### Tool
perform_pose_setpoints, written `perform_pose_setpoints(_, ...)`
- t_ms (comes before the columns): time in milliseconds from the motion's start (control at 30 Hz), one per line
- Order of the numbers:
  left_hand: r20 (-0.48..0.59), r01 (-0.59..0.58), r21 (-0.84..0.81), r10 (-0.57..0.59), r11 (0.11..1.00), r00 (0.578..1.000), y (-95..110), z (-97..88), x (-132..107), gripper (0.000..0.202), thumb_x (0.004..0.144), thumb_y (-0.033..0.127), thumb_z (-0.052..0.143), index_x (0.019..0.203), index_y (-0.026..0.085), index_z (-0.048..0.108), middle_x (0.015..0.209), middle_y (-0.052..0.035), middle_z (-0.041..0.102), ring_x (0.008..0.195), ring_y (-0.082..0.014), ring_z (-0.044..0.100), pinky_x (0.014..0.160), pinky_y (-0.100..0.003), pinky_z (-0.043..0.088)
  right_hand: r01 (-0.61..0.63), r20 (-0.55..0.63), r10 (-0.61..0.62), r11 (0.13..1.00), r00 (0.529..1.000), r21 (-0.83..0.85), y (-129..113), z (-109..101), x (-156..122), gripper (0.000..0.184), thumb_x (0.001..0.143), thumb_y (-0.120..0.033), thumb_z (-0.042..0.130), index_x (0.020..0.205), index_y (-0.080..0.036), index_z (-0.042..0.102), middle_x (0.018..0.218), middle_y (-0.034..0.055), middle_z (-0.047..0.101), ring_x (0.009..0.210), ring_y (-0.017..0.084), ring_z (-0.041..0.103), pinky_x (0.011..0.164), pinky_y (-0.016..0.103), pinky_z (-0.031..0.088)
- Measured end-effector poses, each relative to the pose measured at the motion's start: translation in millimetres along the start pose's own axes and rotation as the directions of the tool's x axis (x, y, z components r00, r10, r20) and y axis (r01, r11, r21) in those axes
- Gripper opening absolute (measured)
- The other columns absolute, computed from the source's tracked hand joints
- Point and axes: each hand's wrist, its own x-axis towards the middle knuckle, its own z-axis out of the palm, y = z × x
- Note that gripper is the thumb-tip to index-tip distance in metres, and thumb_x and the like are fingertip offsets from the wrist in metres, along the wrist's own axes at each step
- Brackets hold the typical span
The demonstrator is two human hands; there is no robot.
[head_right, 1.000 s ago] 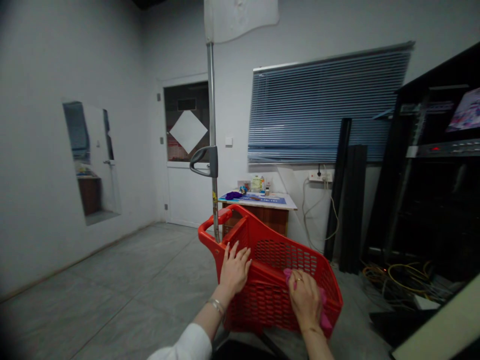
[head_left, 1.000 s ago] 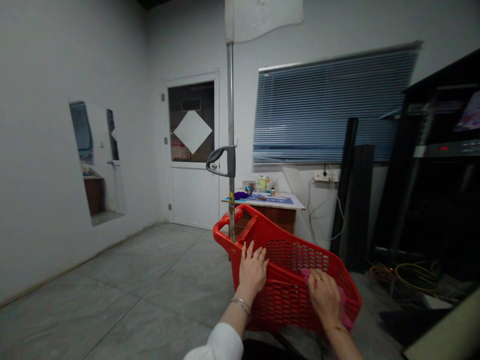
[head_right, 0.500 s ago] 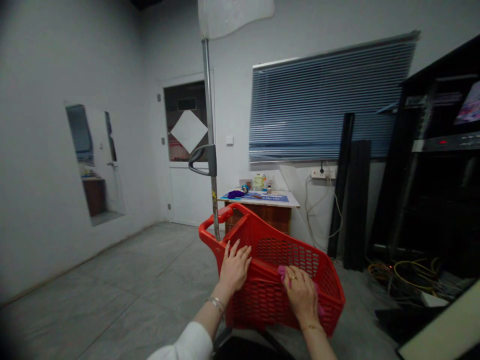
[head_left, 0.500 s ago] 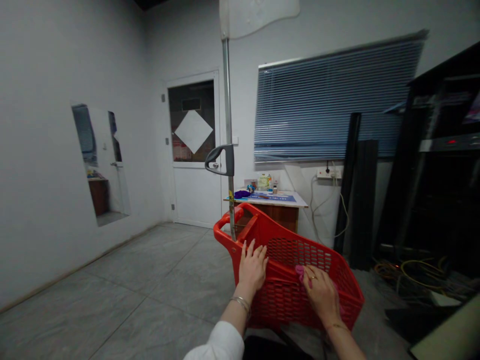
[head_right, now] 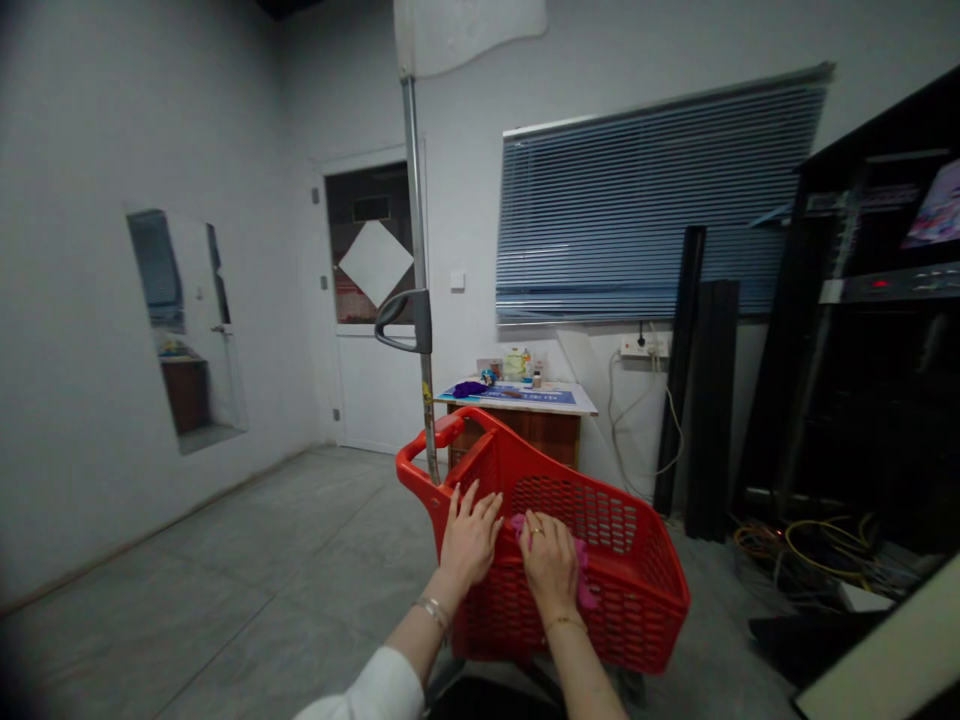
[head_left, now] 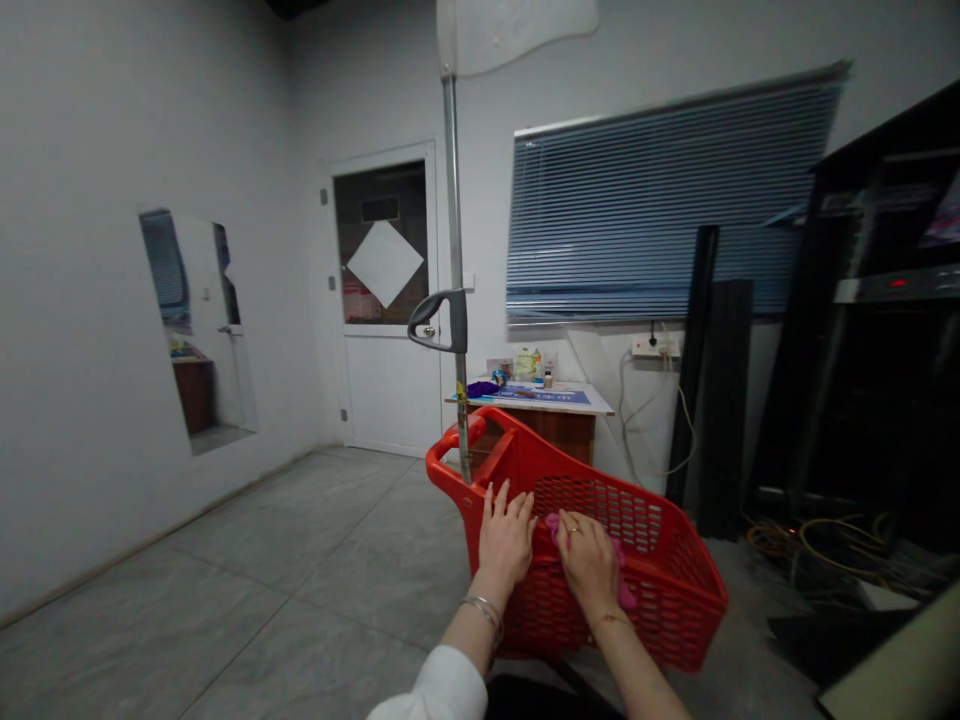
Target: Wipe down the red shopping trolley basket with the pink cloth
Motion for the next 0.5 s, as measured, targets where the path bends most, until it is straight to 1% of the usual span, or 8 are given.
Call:
perform_pose_setpoints(67, 0.004, -0.005, 0.000, 0.005, 1.000, 1.000, -1.3, -1.3, -0.4, 0.040, 0.101, 0.038, 0.036, 0.136, 0.028, 0.052, 0.134, 0.0006, 0.061, 0.140, -0.0247, 0.034, 0.119, -0.052, 0.020, 0.001, -0.004, -0.001, 1.000, 1.000, 0.030, -7.1, 3.0, 3.3, 0.031, 0.095, -0.027, 0.040, 0.107, -0.018, 0.067, 0.103, 0.0072, 0.068, 0.095, 0.018, 0.056, 0.090, 0.031, 0.041)
perform_pose_setpoints(133, 0.012, -0.009, 0.002, 0.009, 1.000, 1.000, -1.9, -2.7, -0.5, 0.040, 0.101, 0.038, 0.036, 0.136, 0.028, 0.052, 0.134, 0.0007, 0.061, 0.139, -0.0249, 0.035, 0.118, -0.052, 0.021, 0.011, -0.008, -0.011, 0.999, 1.000, 0.051, 1.1, 1.8, 0.3, 0.031, 0.095, -0.027, 0.040, 0.106, -0.018, 0.067, 0.103, 0.0071, 0.068, 0.095, 0.017, 0.056, 0.090, 0.031, 0.042)
perform_pose_setpoints(233, 0.017, -0.012, 0.013, 0.012, 1.000, 1.000, -1.8, -3.9, -0.2, 0.040, 0.101, 0.037, 0.036, 0.136, 0.027, 0.052, 0.134, 0.0005, 0.061, 0.139, -0.0249, 0.035, 0.118, -0.052, 0.022, 0.022, -0.007, -0.022, 0.998, 1.000, 0.053, 33.6, -5.0, -12.1, 0.031, 0.096, -0.029, 0.040, 0.105, -0.017, 0.067, 0.102, 0.0068, 0.068, 0.095, 0.017, 0.057, 0.092, 0.032, 0.043)
perform_pose_setpoints(333, 0.018, -0.016, 0.018, 0.015, 1.000, 1.000, -0.5, -3.0, 0.1, 0.040, 0.101, 0.036, 0.036, 0.138, 0.027, 0.050, 0.134, 0.0002, 0.061, 0.139, -0.0244, 0.035, 0.119, -0.052, 0.021, 0.026, 0.008, -0.026, 1.000, 1.000, 0.012, 75.2, -13.3, -27.0, 0.033, 0.096, -0.031, 0.039, 0.104, -0.017, 0.067, 0.102, 0.0070, 0.068, 0.093, 0.017, 0.057, 0.092, 0.031, 0.043)
perform_pose_setpoints(400, 0.014, -0.016, 0.018, 0.016, 1.000, 1.000, 1.0, -1.6, 0.2, 0.041, 0.101, 0.036, 0.036, 0.139, 0.027, 0.050, 0.134, 0.0005, 0.061, 0.139, -0.0243, 0.035, 0.119, -0.052, 0.021, 0.014, 0.000, -0.014, 0.999, 1.000, -0.031, 98.3, -17.4, -34.9, 0.034, 0.096, -0.033, 0.040, 0.103, -0.016, 0.068, 0.101, 0.0077, 0.069, 0.092, 0.018, 0.058, 0.091, 0.031, 0.044)
perform_pose_setpoints(467, 0.007, -0.016, 0.017, 0.016, 1.000, 1.000, 2.8, -0.1, 0.3, 0.041, 0.101, 0.037, 0.036, 0.139, 0.027, 0.049, 0.134, 0.0007, 0.060, 0.140, -0.0248, 0.034, 0.119, -0.052, 0.021, -0.020, -0.023, 0.018, 0.997, 1.000, -0.078, 110.6, -18.9, -38.9, 0.034, 0.095, -0.034, 0.040, 0.102, -0.015, 0.068, 0.101, 0.0086, 0.069, 0.091, 0.018, 0.058, 0.089, 0.032, 0.044)
perform_pose_setpoints(500, 0.004, -0.015, 0.016, 0.015, 1.000, 1.000, 3.6, 0.4, 0.3, 0.041, 0.101, 0.037, 0.035, 0.139, 0.026, 0.049, 0.135, 0.0008, 0.060, 0.140, -0.0252, 0.034, 0.119, -0.052, 0.021, -0.039, -0.033, 0.036, 0.994, 0.999, -0.101, 111.2, -18.7, -38.9, 0.034, 0.095, -0.034, 0.041, 0.101, -0.015, 0.069, 0.101, 0.0088, 0.069, 0.091, 0.018, 0.057, 0.089, 0.032, 0.043)
